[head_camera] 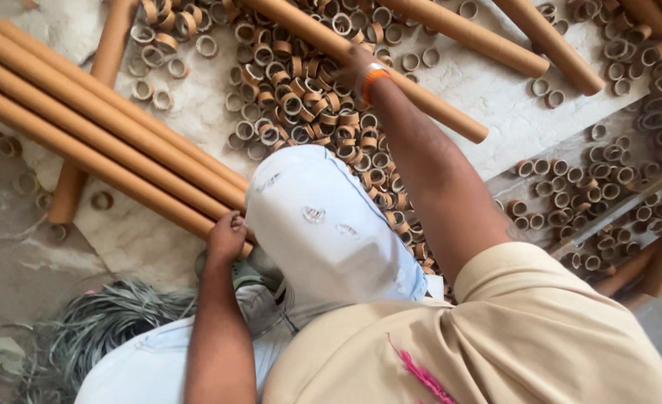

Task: The person gathers bamboo poles from the floor, aligns them into a bundle, and secures the bundle with wire. The person repeats this process to create multiple bundles.

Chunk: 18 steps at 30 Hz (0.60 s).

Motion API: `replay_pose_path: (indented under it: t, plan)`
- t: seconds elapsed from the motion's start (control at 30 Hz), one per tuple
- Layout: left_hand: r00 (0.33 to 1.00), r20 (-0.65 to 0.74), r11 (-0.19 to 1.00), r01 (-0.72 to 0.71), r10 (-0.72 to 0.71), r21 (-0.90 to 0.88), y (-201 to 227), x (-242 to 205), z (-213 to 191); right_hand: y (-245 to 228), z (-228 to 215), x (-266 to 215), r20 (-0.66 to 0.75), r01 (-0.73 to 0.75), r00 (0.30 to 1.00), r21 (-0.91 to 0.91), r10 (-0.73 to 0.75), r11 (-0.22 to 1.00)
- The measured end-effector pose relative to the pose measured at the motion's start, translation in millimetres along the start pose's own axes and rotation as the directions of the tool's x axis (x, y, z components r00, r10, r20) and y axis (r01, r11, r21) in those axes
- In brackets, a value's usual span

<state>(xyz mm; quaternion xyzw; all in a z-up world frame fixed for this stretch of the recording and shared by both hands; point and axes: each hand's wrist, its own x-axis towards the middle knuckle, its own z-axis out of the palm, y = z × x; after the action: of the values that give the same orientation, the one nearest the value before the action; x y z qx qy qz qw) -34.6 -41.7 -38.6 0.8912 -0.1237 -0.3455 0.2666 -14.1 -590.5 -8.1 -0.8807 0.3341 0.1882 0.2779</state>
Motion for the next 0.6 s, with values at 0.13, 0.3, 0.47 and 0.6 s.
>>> replay_pose_path:
  t: [0.13, 0.3, 0.47, 0.6]
  plan:
    - [0.999, 0.022, 0.999, 0.029, -0.029, -0.029, -1, 5, -8, 96, 33, -20, -0.202, -0.18, 0.956, 0.178, 0.215, 0.968]
    - [0.999, 0.013, 0.993, 0.05, -0.049, -0.104, 6, 4, -8, 118, 36, -15, -0.045, -0.284, 0.958, -0.065, 0.282, 0.957]
    - [0.999, -0.048, 0.996, 0.005, -0.009, -0.088, 8, -4, -12, 107, 73, -26, 0.042, -0.294, 0.951, -0.169, 0.305, 0.941]
    - [0.998, -0.057, 0.996, 0.001, -0.006, -0.094, 22, 7, -16, 92, 94, -36, -0.143, -0.285, 0.955, -0.194, 0.26, 0.939]
